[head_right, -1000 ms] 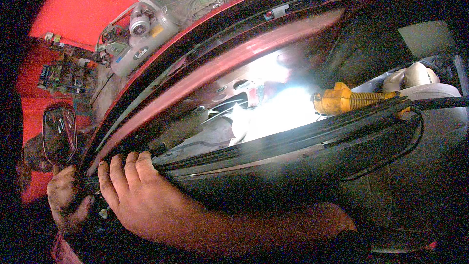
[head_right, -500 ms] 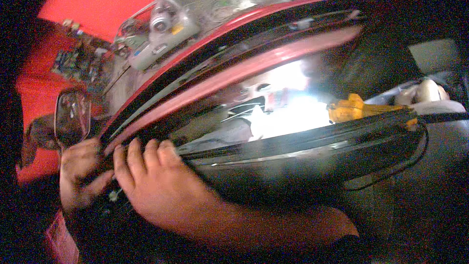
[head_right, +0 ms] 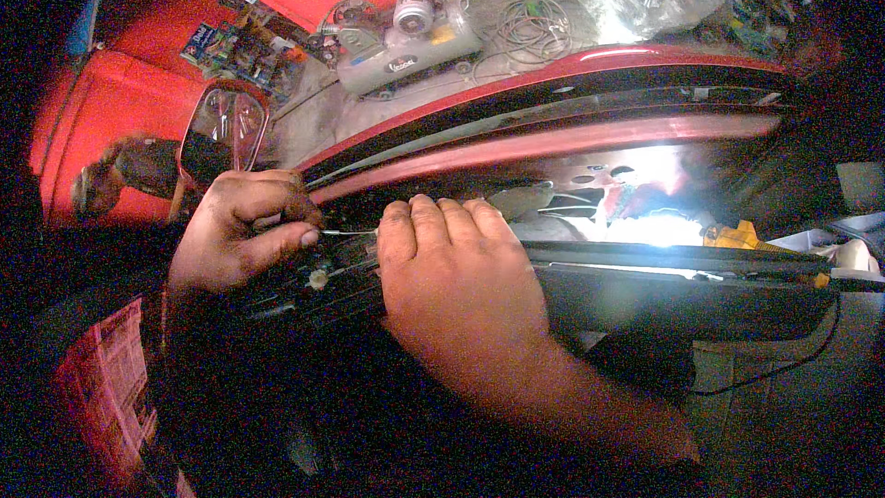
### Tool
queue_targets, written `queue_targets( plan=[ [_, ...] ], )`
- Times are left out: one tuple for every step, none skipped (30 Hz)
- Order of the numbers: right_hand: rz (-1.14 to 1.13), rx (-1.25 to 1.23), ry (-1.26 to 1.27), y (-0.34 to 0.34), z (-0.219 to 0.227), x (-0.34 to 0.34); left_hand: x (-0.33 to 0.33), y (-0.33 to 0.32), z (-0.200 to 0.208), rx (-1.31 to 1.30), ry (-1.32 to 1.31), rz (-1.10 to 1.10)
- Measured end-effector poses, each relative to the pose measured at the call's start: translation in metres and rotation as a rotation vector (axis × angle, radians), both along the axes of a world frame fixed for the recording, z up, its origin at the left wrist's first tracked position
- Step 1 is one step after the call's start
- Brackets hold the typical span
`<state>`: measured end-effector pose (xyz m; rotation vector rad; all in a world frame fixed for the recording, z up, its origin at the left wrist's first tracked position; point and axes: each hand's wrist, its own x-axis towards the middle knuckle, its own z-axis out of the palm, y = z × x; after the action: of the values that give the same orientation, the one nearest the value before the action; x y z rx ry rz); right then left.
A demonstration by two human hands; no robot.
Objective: The person is working on the internal mechanism of a car door lock. They are seen manipulating the lock cylinder and linkage with their hands, attempting to align or secure the components within the door frame.
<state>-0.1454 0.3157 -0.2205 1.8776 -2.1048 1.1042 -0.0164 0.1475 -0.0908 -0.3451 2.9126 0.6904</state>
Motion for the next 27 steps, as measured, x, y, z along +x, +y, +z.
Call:
queue_targets(
  plan=[
    [0.0,-0.001,0.004,0.001,0.002,0.0,0.0,0.0,-0.001,0.003,0.011,-0.014],
    [0.004,0.002,0.003,0.001,0.001,0.0,0.0,0.0,-0.004,0.005,0.01,-0.016],
    [0.009,0.003,0.004,0.001,0.001,0.0,-0.001,0.0,-0.006,0.007,0.009,-0.018],
    [0.012,0.001,0.006,0.0,0.0,0.0,-0.001,0.001,-0.007,0.008,0.008,-0.019],
    [0.01,0.001,0.009,0.0,-0.001,0.0,-0.001,0.001,-0.007,-0.018,0.021,-0.041],
    [0.008,0.002,0.013,0.0,-0.002,-0.001,-0.002,0.0,-0.005,-0.045,0.034,-0.062],
    [0.025,0.018,0.004,0.002,-0.001,-0.001,-0.001,0.0,-0.002,-0.071,0.047,-0.082],
    [0.042,0.033,-0.006,0.004,0.003,-0.003,0.002,-0.001,0.001,-0.099,0.052,-0.109],
    [0.059,0.048,-0.015,0.006,0.005,-0.004,0.008,-0.004,0.005,-0.127,0.056,-0.135],
    [0.063,0.059,-0.014,0.006,0.005,-0.005,0.011,-0.004,0.008,-0.155,0.061,-0.161],
    [0.074,0.068,-0.013,0.007,0.006,-0.005,0.011,0.002,0.011,-0.116,0.021,-0.132],
    [0.084,0.076,-0.013,0.007,0.007,-0.005,0.012,0.004,0.011,-0.086,0.005,-0.07],
    [0.087,0.079,-0.014,0.007,0.009,-0.004,0.013,0.004,0.012,-0.057,-0.011,-0.007],
    [0.085,0.081,-0.013,0.007,0.01,-0.005,0.014,0.004,0.013,-0.028,-0.025,0.051],
    [0.084,0.083,-0.011,0.007,0.011,-0.005,0.016,0.003,0.014,-0.017,-0.025,0.078],
    [0.082,0.079,-0.006,0.007,0.01,-0.004,0.019,0.002,0.015,-0.005,-0.025,0.103],
    [0.078,0.073,-0.001,0.006,0.009,-0.003,0.022,0.0,0.017,0.006,-0.024,0.126],
    [0.074,0.068,0.004,0.006,0.009,-0.002,0.024,-0.002,0.018,0.017,-0.024,0.149],
    [0.067,0.066,0.007,0.006,0.01,-0.002,0.026,-0.003,0.019,0.023,-0.014,0.158],
    [0.068,0.066,0.006,0.006,0.01,-0.001,0.03,-0.004,0.019,0.031,-0.008,0.174],
    [0.069,0.065,0.005,0.005,0.011,0.0,0.032,-0.004,0.02,0.039,-0.002,0.19],
    [0.067,0.069,0.006,0.005,0.011,0.0,0.033,-0.003,0.021,0.024,-0.011,0.2],
    [0.064,0.074,0.01,0.004,0.012,0.0,0.033,-0.003,0.023,0.011,-0.017,0.208],
    [0.061,0.08,0.014,0.004,0.013,0.0,0.033,-0.002,0.023,-0.002,-0.022,0.216],
    [0.059,0.088,0.018,0.004,0.015,0.001,0.033,-0.003,0.023,-0.013,-0.017,0.205],
    [0.056,0.095,0.023,0.004,0.015,0.0,0.032,-0.003,0.023,-0.026,-0.01,0.191],
    [0.052,0.101,0.027,0.005,0.016,0.0,0.03,-0.003,0.022,-0.039,-0.004,0.177]
  ],
)
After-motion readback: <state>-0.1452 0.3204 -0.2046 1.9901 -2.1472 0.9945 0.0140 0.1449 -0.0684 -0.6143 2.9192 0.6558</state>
